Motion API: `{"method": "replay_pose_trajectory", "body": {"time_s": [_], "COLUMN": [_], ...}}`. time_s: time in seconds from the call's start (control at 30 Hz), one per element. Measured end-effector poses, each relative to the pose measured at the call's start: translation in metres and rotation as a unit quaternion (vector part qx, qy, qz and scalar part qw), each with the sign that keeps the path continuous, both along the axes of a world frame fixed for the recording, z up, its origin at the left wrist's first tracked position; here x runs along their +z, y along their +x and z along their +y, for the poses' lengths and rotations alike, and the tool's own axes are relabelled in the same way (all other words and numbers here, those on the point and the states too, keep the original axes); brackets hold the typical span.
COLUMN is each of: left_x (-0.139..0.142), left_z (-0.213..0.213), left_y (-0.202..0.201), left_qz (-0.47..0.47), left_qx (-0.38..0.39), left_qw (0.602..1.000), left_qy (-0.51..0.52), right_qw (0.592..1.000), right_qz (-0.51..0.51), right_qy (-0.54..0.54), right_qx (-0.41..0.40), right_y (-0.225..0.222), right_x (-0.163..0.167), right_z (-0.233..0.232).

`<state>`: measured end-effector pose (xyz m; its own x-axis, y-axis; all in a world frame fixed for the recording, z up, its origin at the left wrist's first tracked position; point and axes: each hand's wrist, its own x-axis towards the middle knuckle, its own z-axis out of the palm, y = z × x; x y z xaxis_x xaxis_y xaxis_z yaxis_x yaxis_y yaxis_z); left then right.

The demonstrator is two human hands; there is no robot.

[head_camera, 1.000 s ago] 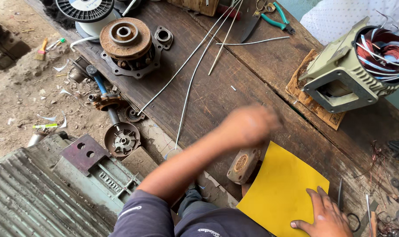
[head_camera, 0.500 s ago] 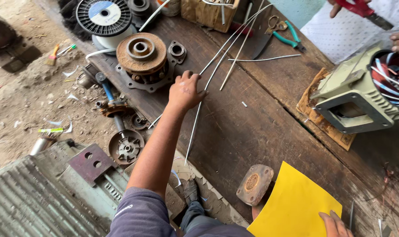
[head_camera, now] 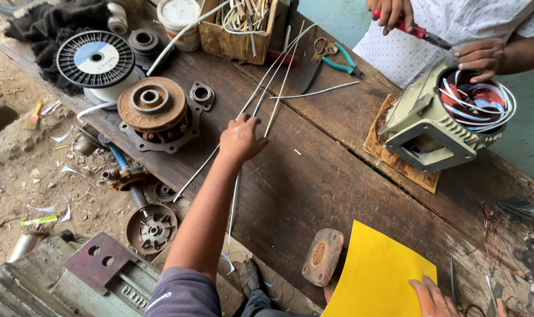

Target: The person cuts a rectangular piece from a large yellow sheet using shears, then uses a hammer to flatten the cut piece on a wooden workbench. The person also briefly moves the remaining sheet aside.

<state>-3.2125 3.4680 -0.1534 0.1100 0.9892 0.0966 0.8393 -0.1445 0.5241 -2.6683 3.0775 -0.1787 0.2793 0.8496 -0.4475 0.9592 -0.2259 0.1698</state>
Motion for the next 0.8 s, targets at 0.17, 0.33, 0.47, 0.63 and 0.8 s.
{"method": "replay_pose_trajectory", "body": {"time_s": [0.17,0.33,0.47,0.63,0.8], "left_x": [-0.001,-0.001,0.006,0.046,0.101], "left_z": [0.000,-0.006,-0.022,-0.083,-0.219], "left_y": [0.012,0.024,0.035,0.062,0.128], "left_qz": [0.005,0.022,-0.001,-0.161,-0.203], "left_qx": [-0.007,-0.018,-0.034,-0.132,-0.255], "left_qw": [1.000,0.998,0.999,0.974,0.934], "left_qy": [-0.012,-0.049,-0.022,0.092,0.143], "right_qw": [0.993,1.000,0.992,0.991,0.993], "right_qz": [-0.007,0.011,0.047,0.063,0.113], "right_qy": [0.104,-0.001,-0.116,-0.114,-0.026], "right_qx": [0.053,0.011,-0.024,-0.003,0.000], "right_y": [-0.004,-0.002,-0.016,-0.054,-0.090], "right_x": [-0.014,-0.002,0.029,0.069,0.106], "right_z": [0.002,0.012,0.022,0.031,0.024]}}
